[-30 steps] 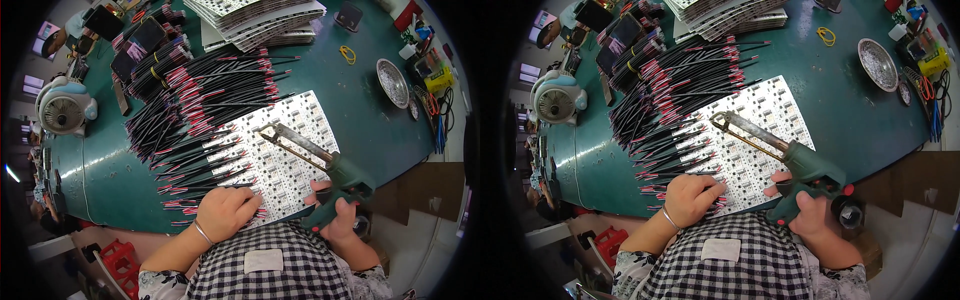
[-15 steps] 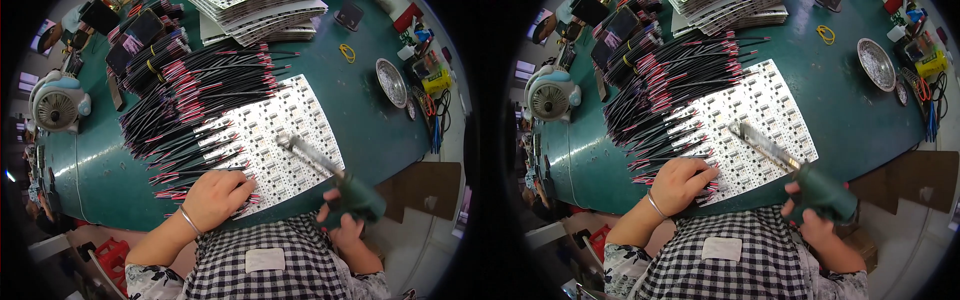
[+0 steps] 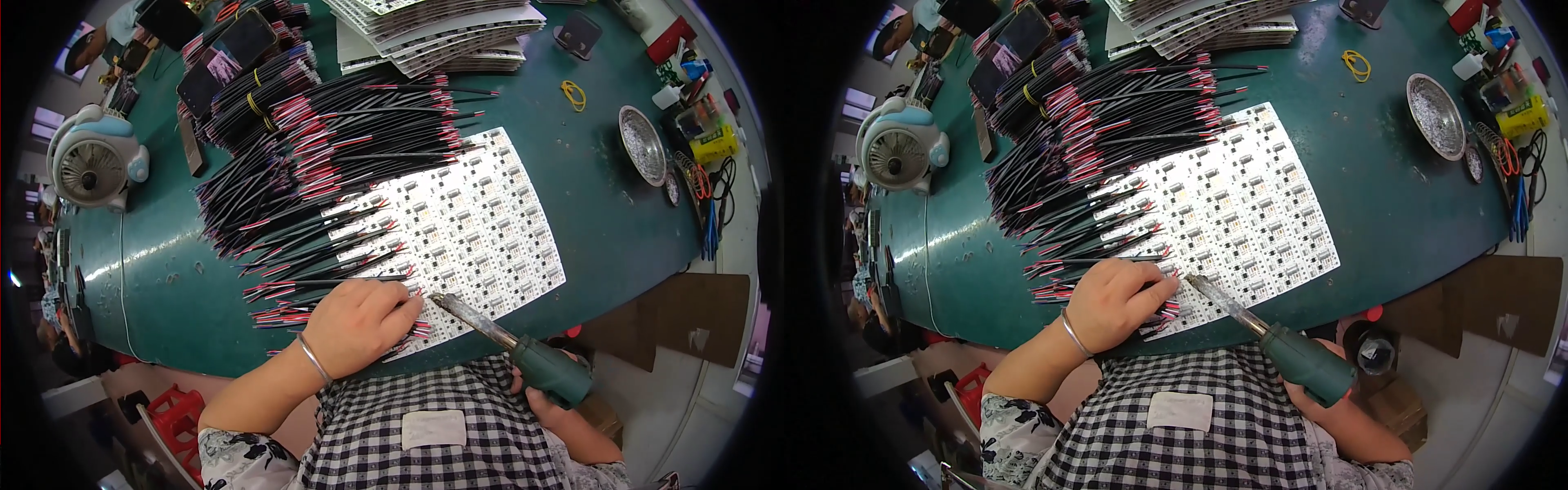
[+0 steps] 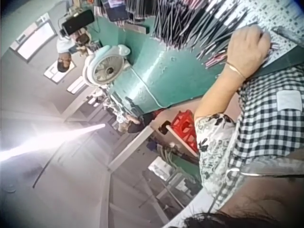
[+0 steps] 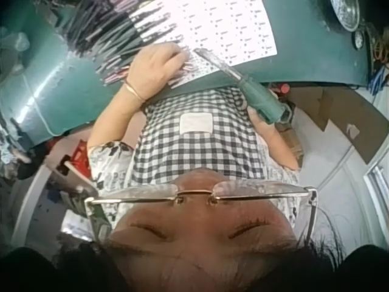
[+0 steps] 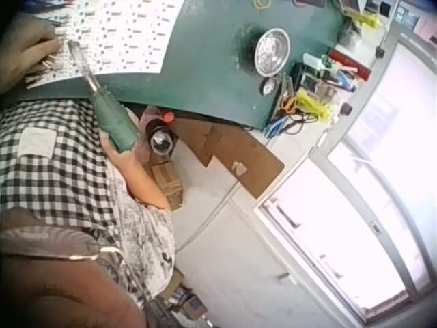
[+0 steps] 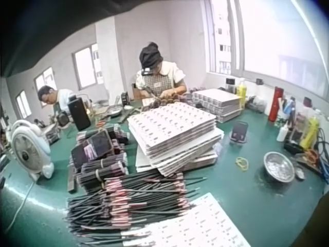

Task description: The person solders wires onto circular LED circuit boards using a handheld soldering iron.

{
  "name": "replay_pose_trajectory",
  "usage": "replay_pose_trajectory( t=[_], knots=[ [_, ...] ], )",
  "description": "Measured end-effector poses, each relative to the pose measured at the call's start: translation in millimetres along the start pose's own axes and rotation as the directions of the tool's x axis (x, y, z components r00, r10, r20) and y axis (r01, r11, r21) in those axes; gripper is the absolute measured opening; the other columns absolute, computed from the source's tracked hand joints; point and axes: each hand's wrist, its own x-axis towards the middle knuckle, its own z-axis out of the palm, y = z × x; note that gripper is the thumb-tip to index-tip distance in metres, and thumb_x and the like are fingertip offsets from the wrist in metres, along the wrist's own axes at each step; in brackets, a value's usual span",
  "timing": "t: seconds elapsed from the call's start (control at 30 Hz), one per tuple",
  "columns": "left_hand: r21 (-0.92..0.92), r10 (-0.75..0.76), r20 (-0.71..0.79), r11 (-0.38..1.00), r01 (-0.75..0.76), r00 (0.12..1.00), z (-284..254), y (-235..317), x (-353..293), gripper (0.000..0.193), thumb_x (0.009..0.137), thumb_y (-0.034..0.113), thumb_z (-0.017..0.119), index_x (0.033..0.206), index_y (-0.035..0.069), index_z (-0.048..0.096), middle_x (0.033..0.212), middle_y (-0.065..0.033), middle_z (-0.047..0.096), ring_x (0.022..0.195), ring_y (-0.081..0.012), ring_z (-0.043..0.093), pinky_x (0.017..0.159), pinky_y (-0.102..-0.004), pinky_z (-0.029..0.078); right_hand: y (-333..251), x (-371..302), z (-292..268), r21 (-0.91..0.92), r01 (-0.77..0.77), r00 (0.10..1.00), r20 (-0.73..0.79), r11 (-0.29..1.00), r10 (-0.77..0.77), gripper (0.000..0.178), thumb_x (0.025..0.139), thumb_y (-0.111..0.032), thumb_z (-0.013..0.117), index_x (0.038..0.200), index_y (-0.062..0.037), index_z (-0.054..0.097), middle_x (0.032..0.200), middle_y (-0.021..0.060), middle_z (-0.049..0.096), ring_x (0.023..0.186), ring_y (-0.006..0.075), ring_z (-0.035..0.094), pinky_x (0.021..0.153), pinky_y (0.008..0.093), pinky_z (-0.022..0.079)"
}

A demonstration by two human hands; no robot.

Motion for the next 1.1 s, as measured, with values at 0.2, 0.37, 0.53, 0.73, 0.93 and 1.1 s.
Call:
replay_pose_trajectory(
  t=[0.2, 0.37, 0.53, 0.73, 0.93, 1.1],
  knots=[
    [0.002, 0.004, -0.009, 1.000, -0.004, 1.000, 1, 1, 1, 0.028, 0.076, 0.010, 0.063, 0.104, 0.010, 0.068, 0.091, -0.0034, 0.061, 0.077, -0.0203, 0.059, 0.065, -0.0322, 0.048, -3, 1, 1, 0.033, -0.038, 0.999, -0.033, 0.999, 0.039, 0.030, 0.087, -0.015, 0.064, 0.110, 0.0039, 0.059, 0.092, 0.0104, 0.066, 0.068, 0.0157, 0.066, 0.064, 0.0294, 0.054],
    [0.032, 0.012, 0.023, 0.999, -0.013, 1.000, -3, 2, 0, 0.020, 0.081, 0.012, 0.063, 0.100, 0.009, 0.065, 0.093, -0.0025, 0.059, 0.079, -0.0186, 0.060, 0.068, -0.0316, 0.049, -2, -2, 5, 0.199, 0.038, 0.985, -0.170, 0.979, -0.004, 0.044, 0.089, -0.027, 0.065, 0.115, 0.0067, 0.057, 0.096, 0.0128, 0.066, 0.069, 0.0173, 0.065, 0.071, 0.0332, 0.053],
    [0.032, 0.008, 0.038, 0.999, -0.009, 0.999, -3, 2, 1, 0.020, 0.081, 0.012, 0.062, 0.101, 0.009, 0.064, 0.092, -0.0026, 0.059, 0.079, -0.0186, 0.060, 0.068, -0.0311, 0.049, -7, 2, 1, 0.124, 0.017, 0.996, -0.085, 0.992, -0.007, 0.062, 0.094, -0.041, 0.054, 0.134, 0.0054, 0.043, 0.117, 0.0134, 0.059, 0.077, 0.0194, 0.061, 0.071, 0.0333, 0.050],
    [0.002, 0.005, 0.073, 1.000, -0.005, 0.997, -2, 0, -1, 0.032, 0.077, 0.016, 0.064, 0.109, 0.010, 0.065, 0.096, -0.0048, 0.061, 0.082, -0.0229, 0.061, 0.071, -0.0346, 0.049, -14, 1, 6, 0.261, 0.042, 0.984, -0.181, 0.964, 0.006, 0.053, 0.089, -0.030, 0.066, 0.123, 0.0083, 0.052, 0.105, 0.0168, 0.064, 0.072, 0.0191, 0.065, 0.072, 0.0319, 0.052],
    [-0.062, -0.022, 0.032, 0.998, 0.024, 0.999, -2, 5, -5, 0.042, 0.067, 0.012, 0.072, 0.108, 0.009, 0.065, 0.098, -0.0054, 0.061, 0.085, -0.0252, 0.061, 0.073, -0.0354, 0.049, -6, -4, 0, 0.234, 0.141, 0.972, -0.216, 0.962, -0.090, 0.051, 0.089, -0.025, 0.065, 0.124, 0.0089, 0.049, 0.103, 0.0171, 0.064, 0.072, 0.0196, 0.065, 0.072, 0.0324, 0.052],
    [-0.018, -0.062, -0.140, 0.998, 0.060, 0.988, -34, 42, -8, 0.035, 0.060, 0.008, 0.073, 0.095, 0.008, 0.069, 0.084, -0.0040, 0.061, 0.070, -0.0237, 0.059, 0.060, -0.0328, 0.047, 0, -16, -4, 0.179, 0.124, 0.966, -0.245, 0.976, -0.078, 0.051, 0.088, -0.023, 0.066, 0.123, 0.0092, 0.049, 0.100, 0.0163, 0.064, 0.071, 0.0201, 0.065, 0.072, 0.0326, 0.053]
  ],
)
